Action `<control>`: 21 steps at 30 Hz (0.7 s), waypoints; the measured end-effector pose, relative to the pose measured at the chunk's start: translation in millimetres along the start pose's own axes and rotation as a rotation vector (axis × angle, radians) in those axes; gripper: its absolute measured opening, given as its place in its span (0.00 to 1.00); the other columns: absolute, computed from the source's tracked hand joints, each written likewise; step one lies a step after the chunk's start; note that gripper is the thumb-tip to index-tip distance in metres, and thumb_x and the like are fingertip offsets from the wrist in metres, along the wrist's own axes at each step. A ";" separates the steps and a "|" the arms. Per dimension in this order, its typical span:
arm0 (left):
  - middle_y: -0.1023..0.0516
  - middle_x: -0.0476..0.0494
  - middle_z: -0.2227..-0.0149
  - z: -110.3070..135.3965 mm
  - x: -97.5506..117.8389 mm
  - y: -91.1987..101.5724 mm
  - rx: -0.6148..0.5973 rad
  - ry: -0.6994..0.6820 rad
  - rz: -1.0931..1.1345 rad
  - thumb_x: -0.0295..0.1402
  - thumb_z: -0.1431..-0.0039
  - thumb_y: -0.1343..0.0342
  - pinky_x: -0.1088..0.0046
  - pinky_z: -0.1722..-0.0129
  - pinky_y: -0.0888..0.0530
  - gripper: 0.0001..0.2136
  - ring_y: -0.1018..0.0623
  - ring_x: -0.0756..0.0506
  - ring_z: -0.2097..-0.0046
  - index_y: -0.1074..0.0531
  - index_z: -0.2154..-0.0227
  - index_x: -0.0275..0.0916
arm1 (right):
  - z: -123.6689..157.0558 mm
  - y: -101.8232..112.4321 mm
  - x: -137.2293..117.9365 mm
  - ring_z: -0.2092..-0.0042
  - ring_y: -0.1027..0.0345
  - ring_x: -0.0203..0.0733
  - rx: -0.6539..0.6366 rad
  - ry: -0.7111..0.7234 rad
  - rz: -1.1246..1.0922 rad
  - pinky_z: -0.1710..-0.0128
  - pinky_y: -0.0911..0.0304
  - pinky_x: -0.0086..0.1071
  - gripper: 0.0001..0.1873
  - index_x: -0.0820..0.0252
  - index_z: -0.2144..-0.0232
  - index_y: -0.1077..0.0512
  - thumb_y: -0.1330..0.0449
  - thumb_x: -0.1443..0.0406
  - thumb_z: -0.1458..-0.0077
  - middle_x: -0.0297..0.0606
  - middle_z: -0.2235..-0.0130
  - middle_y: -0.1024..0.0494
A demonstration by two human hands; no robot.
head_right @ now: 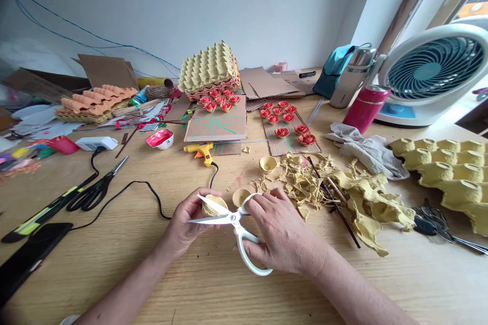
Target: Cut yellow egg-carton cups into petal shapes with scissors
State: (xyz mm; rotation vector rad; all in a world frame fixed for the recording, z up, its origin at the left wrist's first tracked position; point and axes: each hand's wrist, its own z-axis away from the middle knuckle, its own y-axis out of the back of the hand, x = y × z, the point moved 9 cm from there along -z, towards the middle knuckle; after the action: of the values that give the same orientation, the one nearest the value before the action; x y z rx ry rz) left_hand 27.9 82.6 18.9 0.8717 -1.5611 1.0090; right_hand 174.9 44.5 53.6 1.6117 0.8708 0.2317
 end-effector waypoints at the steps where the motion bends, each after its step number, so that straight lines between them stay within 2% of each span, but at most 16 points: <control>1: 0.26 0.48 0.68 0.0 0.3 0.6 0.004 -0.002 -0.021 0.41 0.53 0.29 0.78 0.71 0.26 0.24 0.26 0.51 0.70 0.29 0.56 0.38 | 0.0 -0.7 -0.1 0.65 0.36 0.45 -0.009 0.001 -0.004 0.57 0.48 0.40 0.11 0.57 0.67 0.39 0.43 0.58 0.43 0.37 0.66 0.29; 10: 0.27 0.49 0.68 2.4 1.8 -4.7 -0.020 0.019 0.015 0.40 0.55 0.28 0.78 0.71 0.28 0.24 0.27 0.51 0.70 0.29 0.56 0.39 | 1.8 0.6 -3.7 0.69 0.39 0.40 -0.006 0.047 -0.104 0.61 0.49 0.37 0.11 0.56 0.70 0.42 0.42 0.61 0.45 0.33 0.70 0.29; 21: 0.25 0.48 0.69 3.2 10.5 -2.7 -0.009 -0.013 -0.021 0.38 0.53 0.30 0.76 0.69 0.28 0.24 0.25 0.50 0.70 0.30 0.55 0.39 | 5.0 -1.3 -4.4 0.75 0.42 0.35 0.035 0.096 -0.124 0.63 0.49 0.35 0.11 0.56 0.72 0.43 0.44 0.61 0.42 0.28 0.75 0.32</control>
State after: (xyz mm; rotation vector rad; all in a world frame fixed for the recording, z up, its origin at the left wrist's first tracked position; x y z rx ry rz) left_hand 27.1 78.2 29.3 0.8886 -1.5630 0.9824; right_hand 174.2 37.8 52.6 1.5827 1.0496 0.2084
